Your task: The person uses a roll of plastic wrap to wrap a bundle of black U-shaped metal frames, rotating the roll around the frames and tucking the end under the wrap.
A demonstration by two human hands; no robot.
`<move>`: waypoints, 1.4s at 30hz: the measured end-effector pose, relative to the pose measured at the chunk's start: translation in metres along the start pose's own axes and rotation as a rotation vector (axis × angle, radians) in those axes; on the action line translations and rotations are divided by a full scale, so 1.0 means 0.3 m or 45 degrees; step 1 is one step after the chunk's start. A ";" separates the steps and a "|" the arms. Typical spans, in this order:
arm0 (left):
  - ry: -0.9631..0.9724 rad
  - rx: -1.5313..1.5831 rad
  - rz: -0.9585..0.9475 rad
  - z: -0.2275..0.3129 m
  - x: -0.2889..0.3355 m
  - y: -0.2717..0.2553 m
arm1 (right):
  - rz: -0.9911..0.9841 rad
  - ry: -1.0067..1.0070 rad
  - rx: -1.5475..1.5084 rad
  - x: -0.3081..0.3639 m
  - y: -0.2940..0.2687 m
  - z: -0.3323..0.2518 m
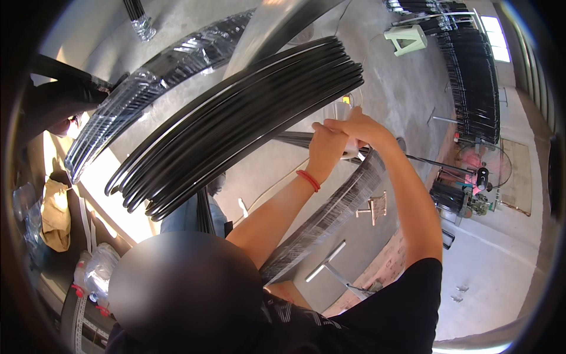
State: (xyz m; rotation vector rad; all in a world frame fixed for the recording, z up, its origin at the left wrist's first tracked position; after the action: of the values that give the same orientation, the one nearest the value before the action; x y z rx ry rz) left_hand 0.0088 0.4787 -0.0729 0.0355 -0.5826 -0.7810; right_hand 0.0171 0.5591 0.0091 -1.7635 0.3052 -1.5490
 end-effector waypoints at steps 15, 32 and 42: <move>-0.023 -0.200 -0.871 -0.040 0.123 0.145 | 0.053 -0.093 -1.262 -0.249 -0.289 0.359; -0.871 0.105 -0.648 -0.301 0.068 0.069 | -0.545 0.196 -2.218 -0.244 0.594 0.653; -0.836 1.048 -0.937 -0.357 0.143 0.236 | -0.123 -0.516 -1.747 -0.173 0.509 0.600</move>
State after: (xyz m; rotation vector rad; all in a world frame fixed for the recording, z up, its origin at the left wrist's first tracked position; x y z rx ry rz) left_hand 0.1334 0.4814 -0.1255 0.8123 -1.5397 -1.2195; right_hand 0.2164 0.5543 -0.1277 -3.0566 1.2930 -0.9437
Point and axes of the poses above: each hand's wrist, its own x-axis away from the middle knuckle, its own y-axis out of the palm, z = x × y, the point moved 5 cm from there along -x, towards the middle knuckle, and after that the axes turned 6 degrees about x, right-handed, at the moved point
